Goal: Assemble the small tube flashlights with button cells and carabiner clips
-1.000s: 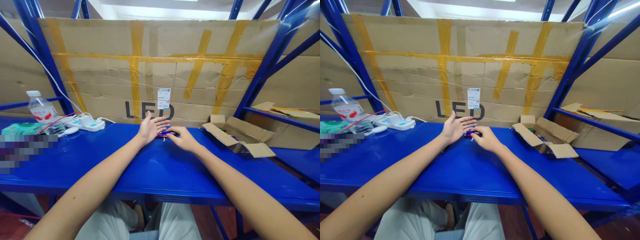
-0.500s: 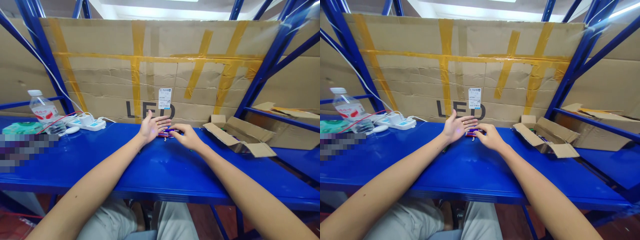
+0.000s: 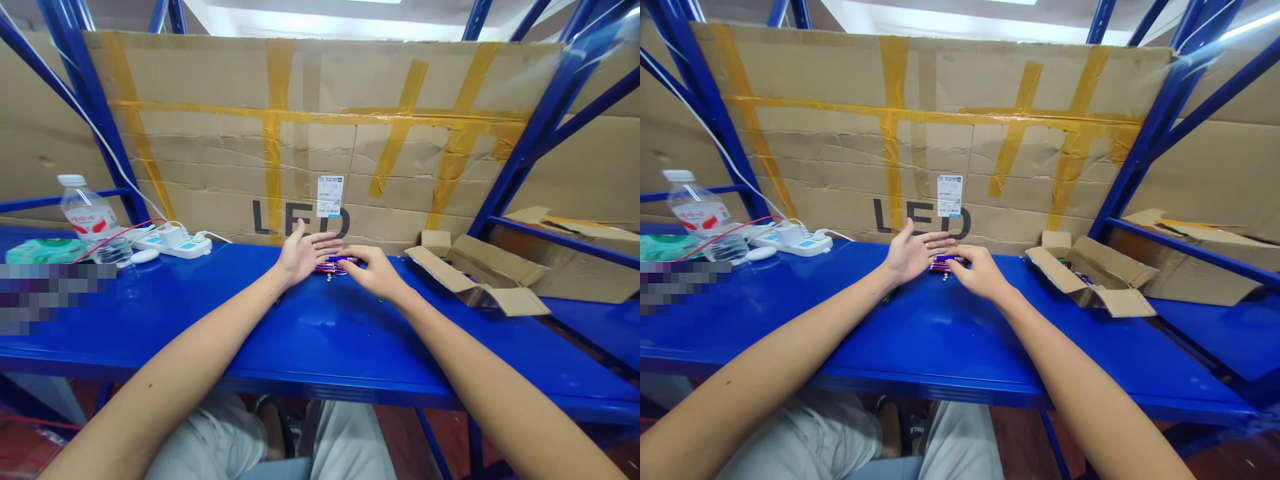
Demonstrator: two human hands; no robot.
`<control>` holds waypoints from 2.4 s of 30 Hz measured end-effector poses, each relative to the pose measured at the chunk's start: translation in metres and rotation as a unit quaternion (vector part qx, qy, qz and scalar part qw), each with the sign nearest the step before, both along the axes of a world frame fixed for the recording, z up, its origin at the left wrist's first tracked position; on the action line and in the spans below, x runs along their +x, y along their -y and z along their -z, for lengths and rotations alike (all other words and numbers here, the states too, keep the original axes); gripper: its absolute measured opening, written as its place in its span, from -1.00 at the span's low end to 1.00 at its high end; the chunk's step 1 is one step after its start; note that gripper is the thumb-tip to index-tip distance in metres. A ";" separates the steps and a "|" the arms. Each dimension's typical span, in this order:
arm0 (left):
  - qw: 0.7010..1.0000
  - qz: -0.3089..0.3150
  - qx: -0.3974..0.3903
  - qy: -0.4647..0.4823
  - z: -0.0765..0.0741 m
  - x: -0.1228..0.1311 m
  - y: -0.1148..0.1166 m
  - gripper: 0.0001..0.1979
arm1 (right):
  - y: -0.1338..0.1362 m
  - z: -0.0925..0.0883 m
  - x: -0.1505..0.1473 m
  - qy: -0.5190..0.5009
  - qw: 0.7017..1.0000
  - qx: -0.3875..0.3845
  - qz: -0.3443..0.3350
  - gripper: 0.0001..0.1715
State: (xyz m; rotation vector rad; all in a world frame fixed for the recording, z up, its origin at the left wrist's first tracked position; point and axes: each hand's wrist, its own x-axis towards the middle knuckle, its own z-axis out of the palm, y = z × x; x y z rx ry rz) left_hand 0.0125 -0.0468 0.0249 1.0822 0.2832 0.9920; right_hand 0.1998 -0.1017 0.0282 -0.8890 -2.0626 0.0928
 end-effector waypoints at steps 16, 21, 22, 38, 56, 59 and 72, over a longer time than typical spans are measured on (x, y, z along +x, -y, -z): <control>1.000 -0.002 0.000 -0.019 0.000 -0.001 0.000 -0.20 | 0.000 -0.001 0.000 -0.029 0.999 -0.012 0.026 -0.75; 1.000 0.005 0.002 -0.028 0.002 0.000 -0.001 -0.21 | -0.001 0.000 -0.001 -0.050 0.997 -0.018 0.050 -0.77; 1.000 0.006 0.003 -0.026 0.002 0.000 -0.002 -0.21 | -0.001 0.000 0.000 -0.053 0.997 -0.019 0.051 -0.77; 1.000 0.002 0.006 -0.022 0.001 0.000 -0.001 -0.22 | -0.001 -0.002 0.003 -0.050 0.997 -0.040 0.049 -0.77; 0.999 0.017 0.021 -0.028 0.004 0.002 -0.005 -0.21 | -0.004 0.000 0.005 -0.040 0.996 -0.060 0.050 -0.75; 0.994 -0.028 0.076 -0.067 0.001 0.006 -0.006 -0.35 | -0.010 0.002 0.007 -0.041 0.996 -0.070 0.044 -0.73; 0.745 -0.182 0.486 -0.419 -0.013 0.029 -0.072 -0.85 | -0.083 0.032 0.035 -0.049 0.988 -0.101 0.106 -0.72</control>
